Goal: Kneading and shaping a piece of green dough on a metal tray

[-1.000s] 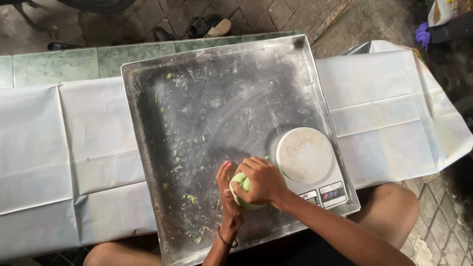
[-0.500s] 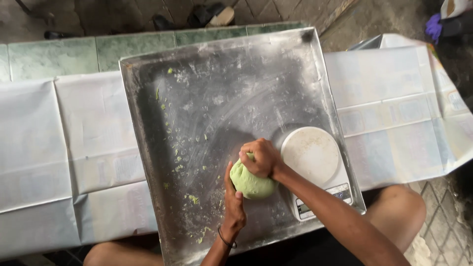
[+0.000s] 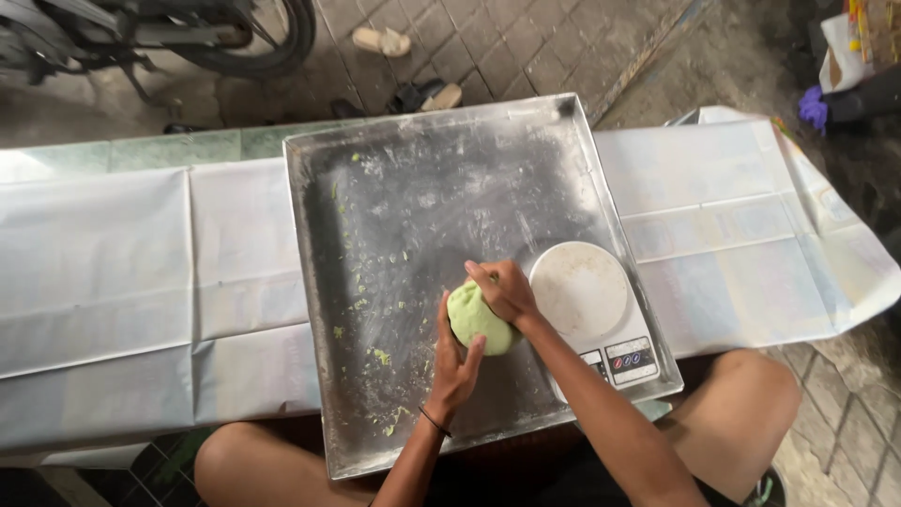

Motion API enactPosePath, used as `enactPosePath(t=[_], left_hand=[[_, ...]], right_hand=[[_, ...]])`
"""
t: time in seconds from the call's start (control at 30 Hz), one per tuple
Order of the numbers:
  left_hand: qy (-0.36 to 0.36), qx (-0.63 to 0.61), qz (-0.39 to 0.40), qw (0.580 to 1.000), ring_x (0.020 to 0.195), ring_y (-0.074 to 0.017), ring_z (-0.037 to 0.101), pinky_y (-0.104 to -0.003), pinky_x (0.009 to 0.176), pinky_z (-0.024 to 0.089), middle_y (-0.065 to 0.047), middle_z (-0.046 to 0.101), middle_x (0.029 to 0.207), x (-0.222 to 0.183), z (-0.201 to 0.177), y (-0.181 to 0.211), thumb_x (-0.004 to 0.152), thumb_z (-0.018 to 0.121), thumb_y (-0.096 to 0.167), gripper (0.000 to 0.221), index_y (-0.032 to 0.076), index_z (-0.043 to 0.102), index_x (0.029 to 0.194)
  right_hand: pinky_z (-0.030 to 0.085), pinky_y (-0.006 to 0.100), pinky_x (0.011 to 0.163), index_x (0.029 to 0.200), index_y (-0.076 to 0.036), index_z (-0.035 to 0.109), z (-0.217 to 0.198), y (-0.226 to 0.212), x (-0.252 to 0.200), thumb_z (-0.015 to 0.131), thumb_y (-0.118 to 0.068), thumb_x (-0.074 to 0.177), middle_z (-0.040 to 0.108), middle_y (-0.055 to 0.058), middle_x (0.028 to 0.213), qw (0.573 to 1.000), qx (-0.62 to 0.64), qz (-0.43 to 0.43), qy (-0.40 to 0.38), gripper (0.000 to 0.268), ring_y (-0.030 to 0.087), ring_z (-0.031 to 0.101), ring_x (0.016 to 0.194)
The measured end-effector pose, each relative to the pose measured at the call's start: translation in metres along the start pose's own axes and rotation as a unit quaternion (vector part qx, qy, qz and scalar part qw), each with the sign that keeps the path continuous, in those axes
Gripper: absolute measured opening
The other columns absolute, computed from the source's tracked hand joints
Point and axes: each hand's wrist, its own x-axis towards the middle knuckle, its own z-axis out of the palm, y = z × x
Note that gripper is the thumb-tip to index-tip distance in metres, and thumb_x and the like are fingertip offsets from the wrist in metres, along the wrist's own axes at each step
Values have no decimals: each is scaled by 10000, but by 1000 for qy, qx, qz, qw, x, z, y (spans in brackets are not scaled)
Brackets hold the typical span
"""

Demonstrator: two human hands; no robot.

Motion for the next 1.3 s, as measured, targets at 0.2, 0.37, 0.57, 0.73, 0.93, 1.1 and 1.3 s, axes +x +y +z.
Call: enactPosePath(t=[0.2,0.37,0.57,0.73,0.93,1.1,1.3], left_hand=[[-53,18,37,998,1265,-360,613,-442,1009,600,-226,506,1476,2,4,36,820,794,489,902,90,366,1508],[-98,-22,87,991,1125,-220,645,-349,952,536,-101,628,1300,-6,-2,23,674,923,466,1024,28,422,1453],[-2,39,59,998,1193,-252,681,-355,1006,552,-146,670,1353,-13,10,39,667,921,331,916,92,494,1441],[57,147,-4,987,1319,-336,524,-425,1069,545,-217,415,1485,-26,27,33,748,850,232,997,12,270,1528],[-83,117,-36,989,1527,-362,185,-517,1249,253,-228,151,1613,-39,5,22,860,502,463,929,2,99,1558],[8,35,32,999,1587,-282,107,-485,1277,144,-162,143,1704,-28,23,15,1021,295,498,726,43,250,1584],[191,111,45,974,899,-218,663,-351,740,535,-114,729,1005,-1,49,34,966,282,308,502,56,704,1064]], right_hand=[[518,311,660,767,-73,798,-3,16,-43,457,-382,1018,767,56,773,981,114,-140,72,524,157,685,686],[498,307,730,802,-41,745,-2,-2,-73,505,-134,1008,664,54,920,956,224,-185,-41,329,154,632,814],[24,587,1222,1512,-269,499,-15,-14,-82,471,-488,971,-76,245,1701,956,-168,-194,143,585,411,-40,1580],[336,520,1161,1390,-111,555,-12,-50,-113,559,-507,935,401,209,1598,990,-65,-95,82,603,361,402,1471],[459,472,1065,1265,-29,602,21,-17,-112,662,-387,876,646,190,1285,951,-163,-207,158,532,354,583,1236],[549,410,877,999,-78,626,22,-8,-105,673,-257,844,659,83,963,947,-164,-223,163,241,290,645,988],[521,398,626,789,-108,566,18,8,-96,624,-278,826,597,45,749,951,-165,-206,164,183,234,592,695]])
